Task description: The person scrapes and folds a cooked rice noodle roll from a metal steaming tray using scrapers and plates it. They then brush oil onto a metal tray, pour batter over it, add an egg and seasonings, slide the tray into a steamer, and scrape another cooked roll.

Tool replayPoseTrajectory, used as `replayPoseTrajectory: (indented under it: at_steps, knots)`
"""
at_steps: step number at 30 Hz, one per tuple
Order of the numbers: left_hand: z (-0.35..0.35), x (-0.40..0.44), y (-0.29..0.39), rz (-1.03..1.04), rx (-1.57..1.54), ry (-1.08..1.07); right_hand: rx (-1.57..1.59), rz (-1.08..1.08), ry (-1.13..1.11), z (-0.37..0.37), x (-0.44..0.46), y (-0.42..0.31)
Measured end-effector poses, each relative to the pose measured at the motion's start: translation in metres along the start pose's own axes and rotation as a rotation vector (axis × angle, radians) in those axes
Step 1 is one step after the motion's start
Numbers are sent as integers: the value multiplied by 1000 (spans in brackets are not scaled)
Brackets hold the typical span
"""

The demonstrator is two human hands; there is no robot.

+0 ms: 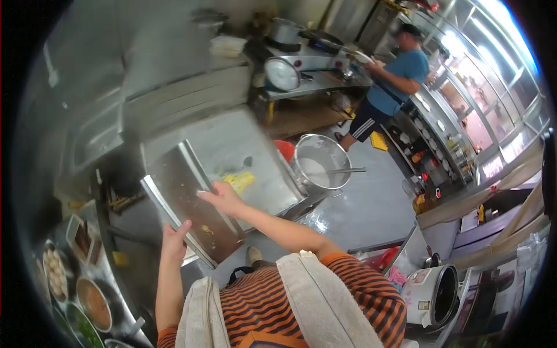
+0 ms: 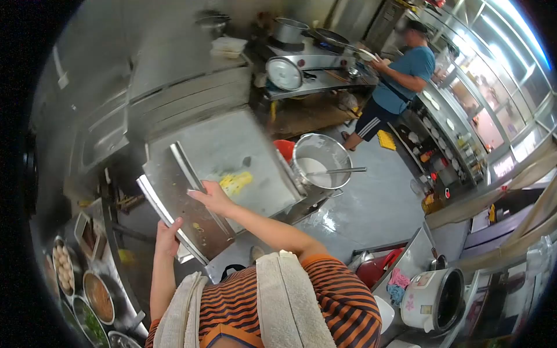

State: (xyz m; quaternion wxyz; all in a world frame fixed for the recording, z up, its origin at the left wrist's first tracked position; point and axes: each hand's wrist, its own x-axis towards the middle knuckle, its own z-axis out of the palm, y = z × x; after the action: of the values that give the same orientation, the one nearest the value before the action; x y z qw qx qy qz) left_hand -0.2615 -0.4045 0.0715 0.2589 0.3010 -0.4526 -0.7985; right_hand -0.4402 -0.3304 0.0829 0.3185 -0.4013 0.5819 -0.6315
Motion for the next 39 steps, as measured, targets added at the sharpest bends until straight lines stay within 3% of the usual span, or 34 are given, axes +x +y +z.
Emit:
replayPoseTrajectory:
  at_steps: [2, 4, 5, 7, 8, 9, 10, 11, 12, 13, 15, 21, 25, 28, 31, 37, 39]
  knots:
    - [26, 26, -17, -22, 11, -48, -18, 101, 18, -49, 1, 21]
    - [27, 53, -31, 67, 377, 19, -183, 122, 90, -93, 2, 37]
    - [29, 61, -36, 63, 377, 15, -184, 125, 94, -117, 2, 43]
    - [28, 71, -46, 186, 1404, 44, -691, 151, 59, -161, 2, 52]
    - [17, 75, -65, 237, 1582, -44, -691, 151, 61, -177, 1, 65]
    - [3, 78, -87, 370, 1707, -144, -917, 62, -89, -190, -2, 82]
    - [0, 76, -97, 373, 1778, -319, -1140, -33, -240, -199, -5, 98]
    - [-5, 72, -109, 386, 1832, -383, -1164, -46, -369, -202, -8, 108]
    - [-2, 66, -110, 340, 1857, -494, -1185, -58, -501, -203, -13, 118]
    - [-10, 66, -122, 312, 1828, -534, -1187, -60, -498, -201, -17, 125]
    - [-19, 63, -133, 281, 1805, -507, -1238, -6, -739, -196, -25, 139]
    - [-30, 64, -114, 114, 1746, -387, -1193, 60, -763, -196, -20, 156]
    - [-60, 64, -114, 0, 1907, -330, -1228, 54, -775, -214, -19, 161]
    - [-62, 68, -113, 40, 1853, -260, -1268, 76, -791, -217, -10, 164]
    - [-58, 79, -109, 117, 1754, -156, -1275, 139, -643, -211, 1, 160]
    - [-82, 66, -127, 110, 1798, -565, -1222, 68, -878, -216, -7, 149]
    - [-81, 73, -125, 68, 1800, -520, -1201, 103, -924, -214, -8, 161]
